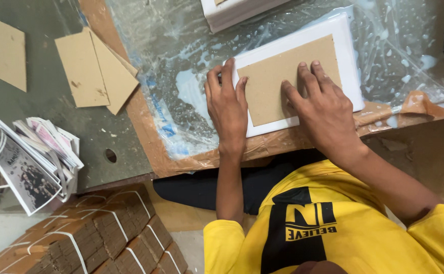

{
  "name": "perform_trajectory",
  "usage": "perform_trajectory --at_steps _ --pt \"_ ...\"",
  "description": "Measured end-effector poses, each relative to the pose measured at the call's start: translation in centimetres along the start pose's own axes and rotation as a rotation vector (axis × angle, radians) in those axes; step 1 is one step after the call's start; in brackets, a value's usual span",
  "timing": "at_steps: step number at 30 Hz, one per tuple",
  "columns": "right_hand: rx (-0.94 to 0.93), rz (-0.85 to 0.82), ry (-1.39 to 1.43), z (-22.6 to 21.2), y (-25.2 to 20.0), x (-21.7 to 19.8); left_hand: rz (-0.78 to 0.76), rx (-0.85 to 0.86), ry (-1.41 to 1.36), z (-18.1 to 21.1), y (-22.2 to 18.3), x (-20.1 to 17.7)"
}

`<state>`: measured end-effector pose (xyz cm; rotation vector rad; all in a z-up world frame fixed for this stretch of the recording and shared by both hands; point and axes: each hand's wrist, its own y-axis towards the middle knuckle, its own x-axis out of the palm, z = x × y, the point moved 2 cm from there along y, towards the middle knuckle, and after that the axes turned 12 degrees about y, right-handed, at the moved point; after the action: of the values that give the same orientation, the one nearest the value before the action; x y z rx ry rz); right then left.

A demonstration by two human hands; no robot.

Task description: The person applies white paper sheets to rectangular cardboard pieces, smoothing the surface with a handheld green block and folding the edges by hand at a production workbench.

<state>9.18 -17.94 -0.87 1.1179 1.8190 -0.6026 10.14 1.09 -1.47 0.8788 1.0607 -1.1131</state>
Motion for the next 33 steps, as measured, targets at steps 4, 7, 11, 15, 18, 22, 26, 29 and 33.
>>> perform_trajectory --at_steps 4,7,11,15,18,22,26,29,33 --pt "-0.002 0.015 0.010 0.01 -0.09 -0.01 0.030 -0.001 0.007 -0.04 -0.23 0.13" --pt "0.008 0.015 0.016 -0.07 -0.05 0.07 0.042 -0.037 0.003 -0.31 -0.22 0.00" --pt "0.015 0.019 0.024 -0.08 -0.13 0.25 0.044 -0.033 -0.032 -0.74 0.04 -0.17" --pt "0.003 0.033 0.015 -0.05 -0.14 0.33 0.039 -0.045 -0.064 -0.98 0.32 -0.19" --pt "0.002 0.033 0.025 -0.20 -0.36 0.36 0.046 -0.049 -0.080 -0.90 -0.07 -0.23" --pt "0.003 0.030 0.010 -0.26 0.00 0.05 0.057 -0.064 -0.091 -0.43 0.14 -0.51" --pt "0.006 0.024 0.008 -0.29 -0.14 0.12 0.079 -0.055 -0.094 -0.53 0.10 -0.60" --pt "-0.006 0.036 0.025 -0.31 -0.31 0.16 0.059 -0.068 -0.104 -0.69 -0.13 -0.49" --pt "-0.010 0.041 0.011 -0.32 0.00 -0.15 0.031 -0.078 -0.074 -0.38 0.04 -0.51"
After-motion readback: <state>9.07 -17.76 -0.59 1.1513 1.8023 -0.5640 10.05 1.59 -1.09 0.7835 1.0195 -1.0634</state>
